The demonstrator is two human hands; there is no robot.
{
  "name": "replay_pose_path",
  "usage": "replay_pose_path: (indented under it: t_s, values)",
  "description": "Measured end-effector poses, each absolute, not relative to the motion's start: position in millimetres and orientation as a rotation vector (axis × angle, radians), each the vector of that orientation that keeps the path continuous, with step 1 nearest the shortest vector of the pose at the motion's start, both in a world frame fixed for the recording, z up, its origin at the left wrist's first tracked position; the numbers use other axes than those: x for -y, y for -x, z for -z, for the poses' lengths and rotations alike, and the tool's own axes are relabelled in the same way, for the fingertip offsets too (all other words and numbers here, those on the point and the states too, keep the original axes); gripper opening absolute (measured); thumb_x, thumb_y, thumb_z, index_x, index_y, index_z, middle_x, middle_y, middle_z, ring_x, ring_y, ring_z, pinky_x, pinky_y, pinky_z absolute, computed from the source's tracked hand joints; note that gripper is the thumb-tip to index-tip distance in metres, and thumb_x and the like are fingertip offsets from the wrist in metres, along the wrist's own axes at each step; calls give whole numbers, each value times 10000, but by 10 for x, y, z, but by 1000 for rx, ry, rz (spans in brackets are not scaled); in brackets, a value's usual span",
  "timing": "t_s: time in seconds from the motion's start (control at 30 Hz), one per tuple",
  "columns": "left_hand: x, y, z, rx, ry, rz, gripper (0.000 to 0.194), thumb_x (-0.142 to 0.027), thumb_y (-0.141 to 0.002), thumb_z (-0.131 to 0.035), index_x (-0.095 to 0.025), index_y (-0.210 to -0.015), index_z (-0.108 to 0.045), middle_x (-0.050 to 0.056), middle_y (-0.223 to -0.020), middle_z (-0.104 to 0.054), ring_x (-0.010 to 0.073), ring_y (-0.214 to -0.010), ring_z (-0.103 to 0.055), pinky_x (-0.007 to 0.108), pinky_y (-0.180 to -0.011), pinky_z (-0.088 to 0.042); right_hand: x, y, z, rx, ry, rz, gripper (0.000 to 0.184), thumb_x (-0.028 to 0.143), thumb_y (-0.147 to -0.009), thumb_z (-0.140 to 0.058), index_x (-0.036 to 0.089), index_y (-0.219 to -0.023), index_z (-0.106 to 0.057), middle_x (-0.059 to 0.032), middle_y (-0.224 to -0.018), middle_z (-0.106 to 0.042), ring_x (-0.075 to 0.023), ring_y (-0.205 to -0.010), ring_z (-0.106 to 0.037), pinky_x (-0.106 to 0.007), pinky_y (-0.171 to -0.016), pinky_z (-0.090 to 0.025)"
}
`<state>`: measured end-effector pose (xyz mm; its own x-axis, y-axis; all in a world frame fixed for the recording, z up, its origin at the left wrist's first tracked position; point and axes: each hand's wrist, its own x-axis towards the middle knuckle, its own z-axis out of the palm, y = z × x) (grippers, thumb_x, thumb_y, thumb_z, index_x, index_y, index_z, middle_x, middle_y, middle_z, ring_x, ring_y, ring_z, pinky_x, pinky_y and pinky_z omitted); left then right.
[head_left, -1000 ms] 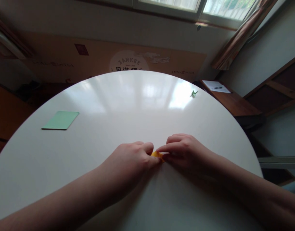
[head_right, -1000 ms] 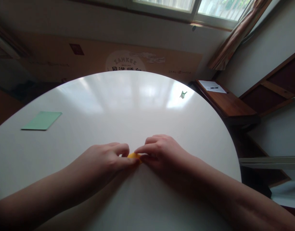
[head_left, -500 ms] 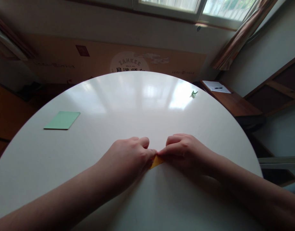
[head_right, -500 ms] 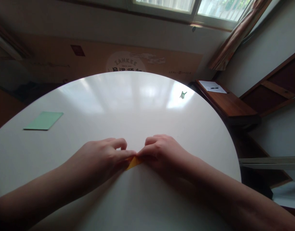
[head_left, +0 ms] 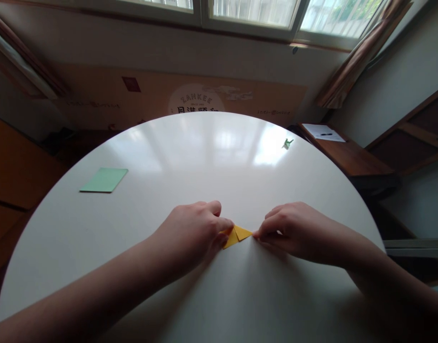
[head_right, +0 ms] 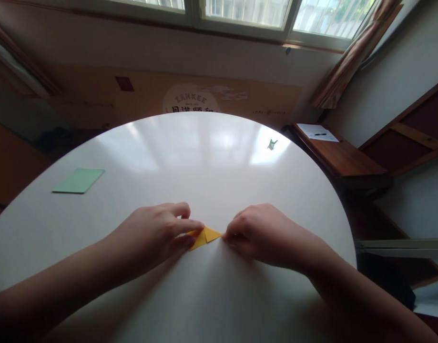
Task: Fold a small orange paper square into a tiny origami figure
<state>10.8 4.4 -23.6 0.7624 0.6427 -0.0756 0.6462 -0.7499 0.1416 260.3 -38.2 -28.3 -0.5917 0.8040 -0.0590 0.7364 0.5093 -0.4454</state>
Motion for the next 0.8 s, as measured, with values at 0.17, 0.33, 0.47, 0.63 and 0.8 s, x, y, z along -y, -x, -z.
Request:
replay_pose_path:
  t_s: [0.17, 0.33, 0.47, 0.63, 0.8]
  values:
    - [-53, -82, 262, -988, -2752, -18, 206, -252, -912, -583, -352, -944, -761, -11, -912, -655, 160, -681, -602, 265, -562, -334, 253, -2654, 320, 2408, 1313, -665, 160, 163, -900, -660, 238, -918, -800, 3, -836, -764, -129, -712, -658, -230, -650, -451]
    - [-114, -62, 291, -974, -2642, -98, 269, -265, -865, -637, -297, -1120, -716, 11, -1058, -676, 186, -823, -660, 280, -675, -439, 201, -2585, 429, 2299, 1312, -566, 157, 274, -923, -680, 226, -1026, -788, -15, -826, -730, -120, -685, -620, -227, -622, -439]
    - [-145, -65, 288, -978, -2597, -85, 133, -282, -825, -655, -262, -918, -748, 15, -990, -668, 186, -797, -656, 277, -680, -453, 270, -2455, 496, 2356, 1323, -505, 188, 328, -896, -723, 250, -1055, -788, -25, -869, -728, -145, -746, -645, -249, -668, -450]
    - [-149, -64, 304, -983, -2505, -202, 202, -283, -811, -646, -275, -956, -785, 25, -1025, -698, 198, -817, -666, 295, -720, -470, 329, -2347, 484, 2389, 1333, -421, 133, 289, -871, -743, 275, -988, -804, -23, -904, -738, -166, -807, -659, -265, -701, -439]
    - [-170, -59, 332, -973, -2461, -259, 220, -281, -791, -648, -253, -951, -795, 34, -995, -708, 203, -854, -672, 286, -733, -487, 348, -2254, 371, 2392, 1442, -512, 131, 246, -840, -739, 277, -945, -811, -13, -919, -749, -162, -794, -659, -277, -709, -422]
